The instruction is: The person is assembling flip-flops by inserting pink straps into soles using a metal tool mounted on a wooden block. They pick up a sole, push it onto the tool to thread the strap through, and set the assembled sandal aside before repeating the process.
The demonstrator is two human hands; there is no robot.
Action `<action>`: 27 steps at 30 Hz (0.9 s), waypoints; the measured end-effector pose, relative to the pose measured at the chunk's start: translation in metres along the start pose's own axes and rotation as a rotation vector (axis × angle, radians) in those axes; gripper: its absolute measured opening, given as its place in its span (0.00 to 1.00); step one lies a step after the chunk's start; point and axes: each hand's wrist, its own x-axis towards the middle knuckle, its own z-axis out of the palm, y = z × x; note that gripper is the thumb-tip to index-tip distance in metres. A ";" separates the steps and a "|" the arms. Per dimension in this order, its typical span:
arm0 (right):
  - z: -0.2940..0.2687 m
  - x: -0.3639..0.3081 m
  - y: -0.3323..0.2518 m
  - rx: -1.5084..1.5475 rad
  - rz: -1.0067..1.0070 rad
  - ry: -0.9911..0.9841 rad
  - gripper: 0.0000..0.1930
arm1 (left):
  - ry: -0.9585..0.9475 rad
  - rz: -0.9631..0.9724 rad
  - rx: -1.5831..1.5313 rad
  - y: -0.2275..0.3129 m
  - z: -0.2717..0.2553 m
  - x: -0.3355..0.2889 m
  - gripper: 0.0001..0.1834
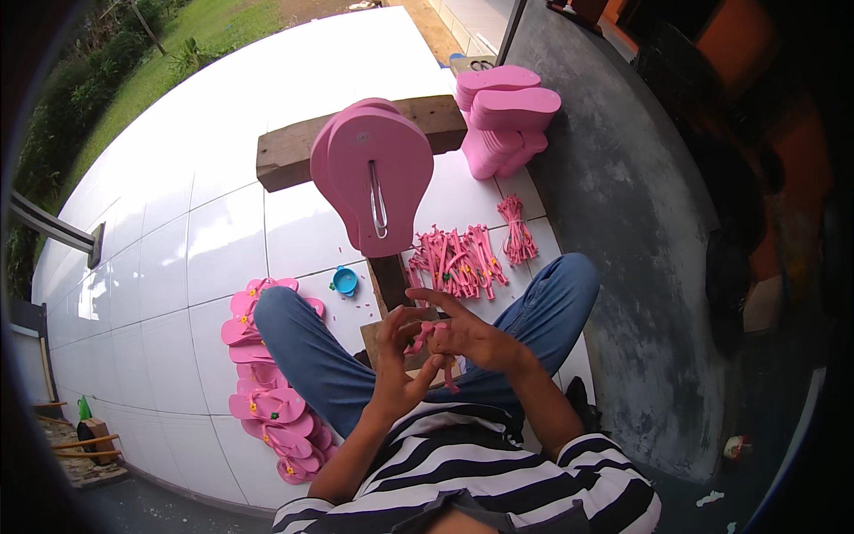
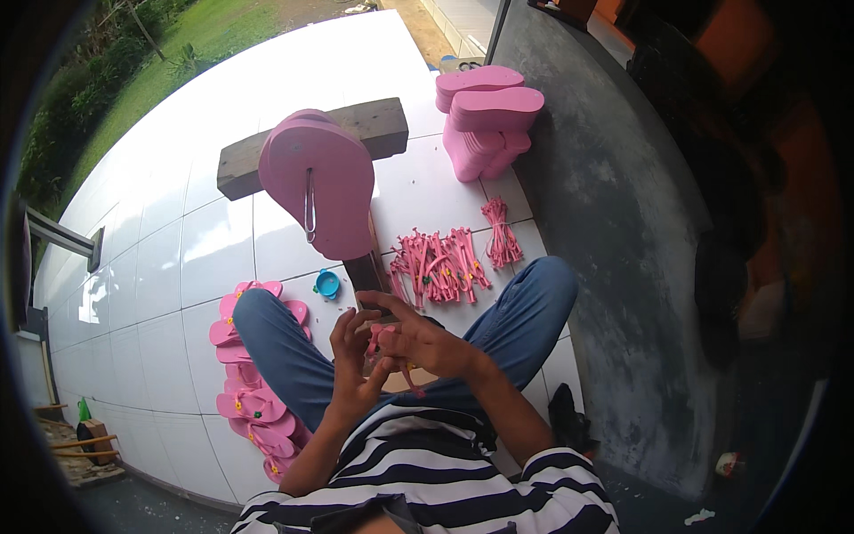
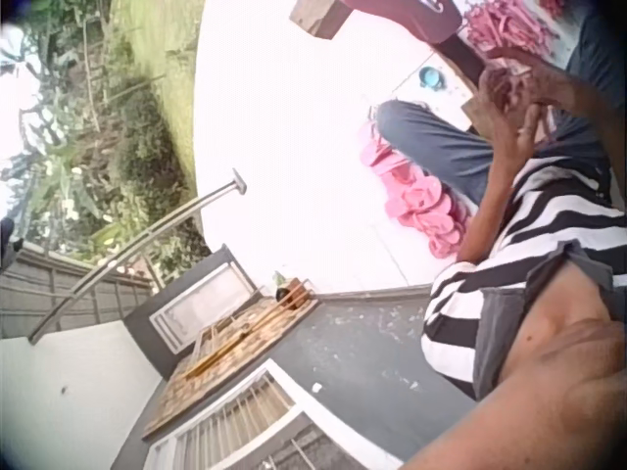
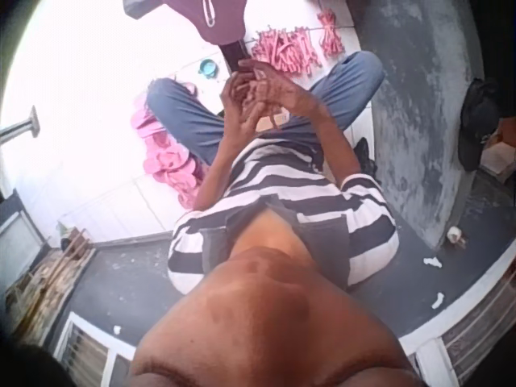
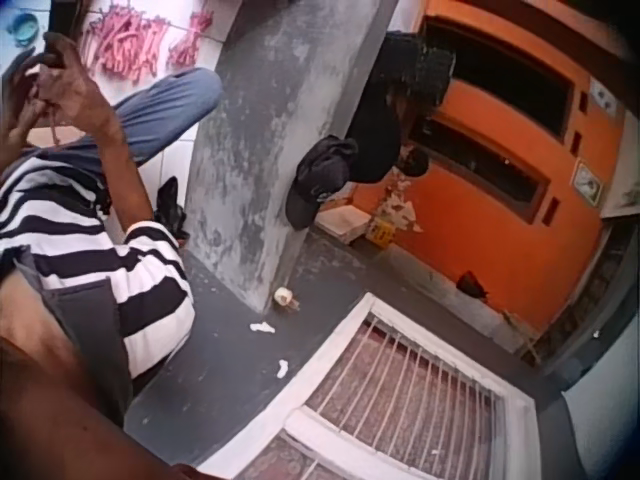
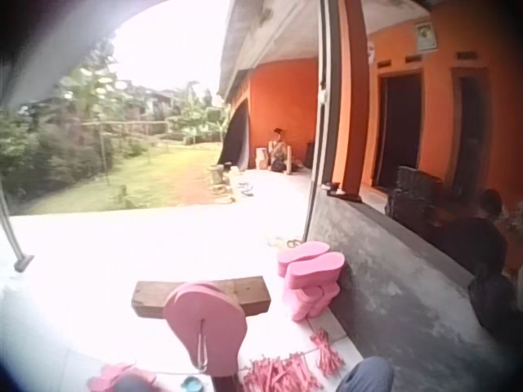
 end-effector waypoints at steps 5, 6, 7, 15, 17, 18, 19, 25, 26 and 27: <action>0.002 0.020 -0.018 -0.260 0.193 -0.208 0.31 | -0.308 -0.446 -0.084 -0.001 -0.048 -0.015 0.21; -0.007 0.029 -0.020 -0.342 0.217 -0.238 0.30 | -0.256 -0.440 -0.023 0.018 -0.045 -0.002 0.14; -0.014 0.038 -0.023 -0.417 0.235 -0.271 0.30 | -0.286 -0.472 -0.057 0.018 -0.051 0.006 0.14; -0.043 0.086 -0.019 -0.121 0.229 -0.095 0.21 | -0.420 -0.779 -0.206 0.039 -0.086 0.067 0.18; -0.047 0.083 -0.009 -0.282 0.243 -0.080 0.22 | -0.527 -0.770 -0.093 0.029 -0.096 0.074 0.20; -0.049 0.077 -0.006 -0.419 0.233 -0.098 0.22 | -0.660 -0.586 0.048 0.017 -0.098 0.078 0.18; -0.056 0.075 -0.004 -0.532 0.237 -0.160 0.22 | -0.691 -0.506 0.167 0.009 -0.100 0.076 0.18; -0.063 0.064 -0.001 -0.695 0.279 -0.382 0.21 | -0.844 -0.484 0.414 0.010 -0.104 0.066 0.19; -0.064 0.066 0.001 -0.660 0.283 -0.369 0.20 | -0.864 -0.511 0.450 0.015 -0.107 0.073 0.19; -0.066 0.067 0.000 -0.634 0.284 -0.363 0.20 | -0.866 -0.490 0.459 0.014 -0.108 0.073 0.19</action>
